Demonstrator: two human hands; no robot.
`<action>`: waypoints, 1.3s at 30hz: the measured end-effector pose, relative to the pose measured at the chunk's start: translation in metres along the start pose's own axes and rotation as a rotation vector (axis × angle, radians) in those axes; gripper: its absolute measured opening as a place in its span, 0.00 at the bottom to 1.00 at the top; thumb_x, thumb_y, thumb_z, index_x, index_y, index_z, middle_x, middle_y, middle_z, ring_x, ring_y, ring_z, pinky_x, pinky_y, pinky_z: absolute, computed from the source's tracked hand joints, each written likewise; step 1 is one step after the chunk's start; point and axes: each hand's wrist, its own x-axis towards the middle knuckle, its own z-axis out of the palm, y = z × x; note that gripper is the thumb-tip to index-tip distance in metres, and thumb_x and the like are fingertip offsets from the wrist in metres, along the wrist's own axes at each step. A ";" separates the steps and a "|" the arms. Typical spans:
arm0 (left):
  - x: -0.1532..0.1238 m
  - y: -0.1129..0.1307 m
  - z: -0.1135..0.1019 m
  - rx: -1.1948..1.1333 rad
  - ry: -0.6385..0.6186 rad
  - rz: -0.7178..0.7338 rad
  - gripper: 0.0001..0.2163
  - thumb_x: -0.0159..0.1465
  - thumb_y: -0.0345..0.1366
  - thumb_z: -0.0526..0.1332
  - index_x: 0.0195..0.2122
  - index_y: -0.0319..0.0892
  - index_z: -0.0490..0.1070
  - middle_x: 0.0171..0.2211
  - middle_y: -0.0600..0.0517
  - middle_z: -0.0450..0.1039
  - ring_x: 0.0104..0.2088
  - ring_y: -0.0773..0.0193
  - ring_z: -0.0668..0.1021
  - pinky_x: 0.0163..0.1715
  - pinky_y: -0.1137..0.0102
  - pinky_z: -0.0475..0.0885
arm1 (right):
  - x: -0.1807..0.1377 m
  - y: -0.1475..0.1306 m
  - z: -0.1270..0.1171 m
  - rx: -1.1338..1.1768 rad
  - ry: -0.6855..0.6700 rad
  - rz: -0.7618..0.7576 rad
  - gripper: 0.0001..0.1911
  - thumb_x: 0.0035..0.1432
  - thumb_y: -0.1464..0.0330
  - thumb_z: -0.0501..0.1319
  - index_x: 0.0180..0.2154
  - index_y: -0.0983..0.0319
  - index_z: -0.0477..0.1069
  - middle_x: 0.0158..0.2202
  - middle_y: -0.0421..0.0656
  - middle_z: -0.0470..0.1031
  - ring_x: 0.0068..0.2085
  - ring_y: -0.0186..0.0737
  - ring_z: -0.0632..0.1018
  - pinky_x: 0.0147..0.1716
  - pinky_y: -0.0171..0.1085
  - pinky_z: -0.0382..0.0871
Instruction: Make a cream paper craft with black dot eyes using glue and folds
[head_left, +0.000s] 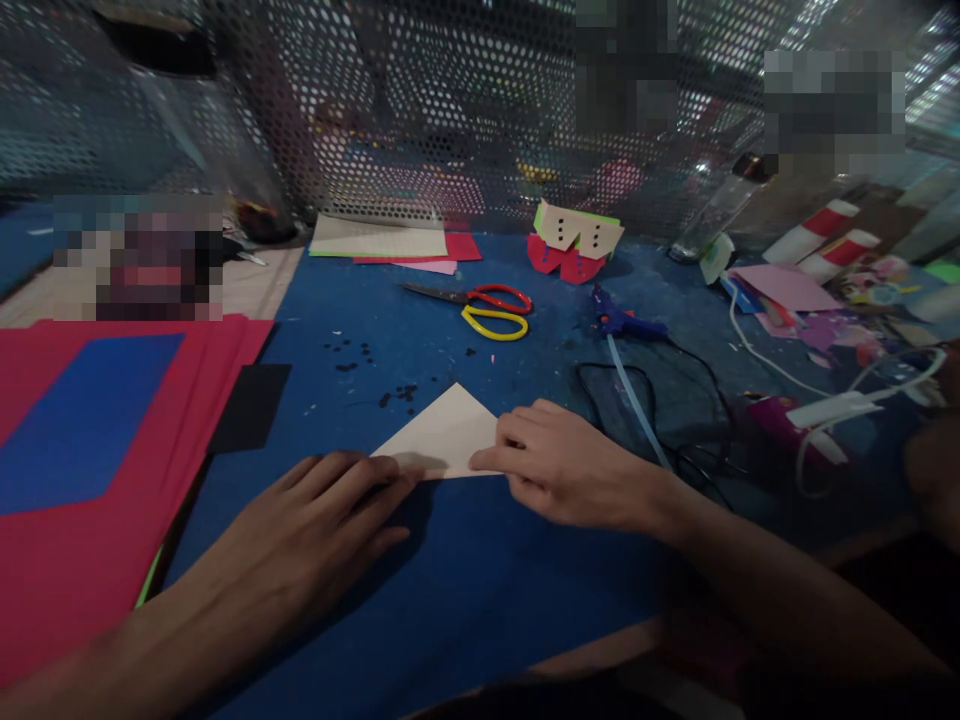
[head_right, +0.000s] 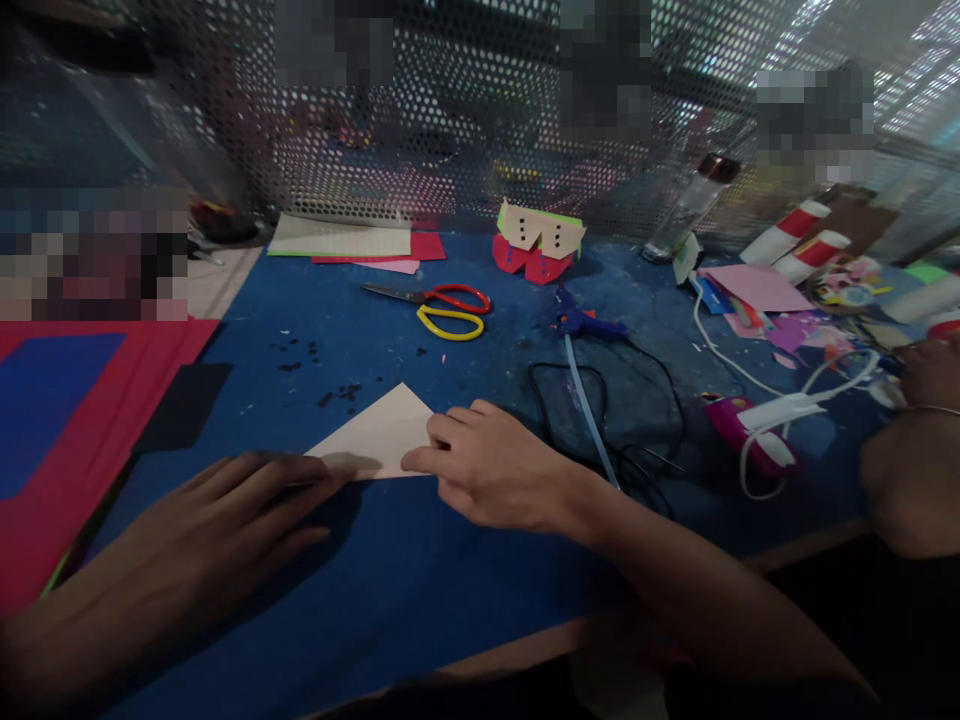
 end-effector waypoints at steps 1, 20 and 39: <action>-0.001 0.000 0.001 0.007 0.001 0.004 0.16 0.77 0.43 0.51 0.55 0.50 0.77 0.53 0.51 0.80 0.45 0.54 0.79 0.44 0.59 0.75 | 0.001 -0.001 0.001 -0.019 0.005 -0.009 0.19 0.69 0.74 0.56 0.57 0.57 0.73 0.45 0.46 0.73 0.47 0.44 0.72 0.45 0.43 0.59; -0.001 0.001 0.004 -0.003 0.010 -0.003 0.22 0.75 0.51 0.54 0.64 0.48 0.68 0.57 0.49 0.76 0.46 0.52 0.76 0.44 0.58 0.70 | 0.004 -0.019 0.000 -0.209 0.014 -0.100 0.22 0.73 0.75 0.52 0.65 0.62 0.66 0.44 0.47 0.73 0.41 0.46 0.67 0.39 0.45 0.57; -0.005 0.000 0.005 -0.004 -0.004 0.005 0.25 0.74 0.52 0.54 0.70 0.52 0.62 0.60 0.51 0.75 0.48 0.51 0.75 0.47 0.57 0.68 | 0.002 -0.016 -0.009 -0.138 -0.040 -0.117 0.18 0.71 0.73 0.54 0.59 0.62 0.72 0.44 0.45 0.75 0.43 0.46 0.69 0.41 0.44 0.59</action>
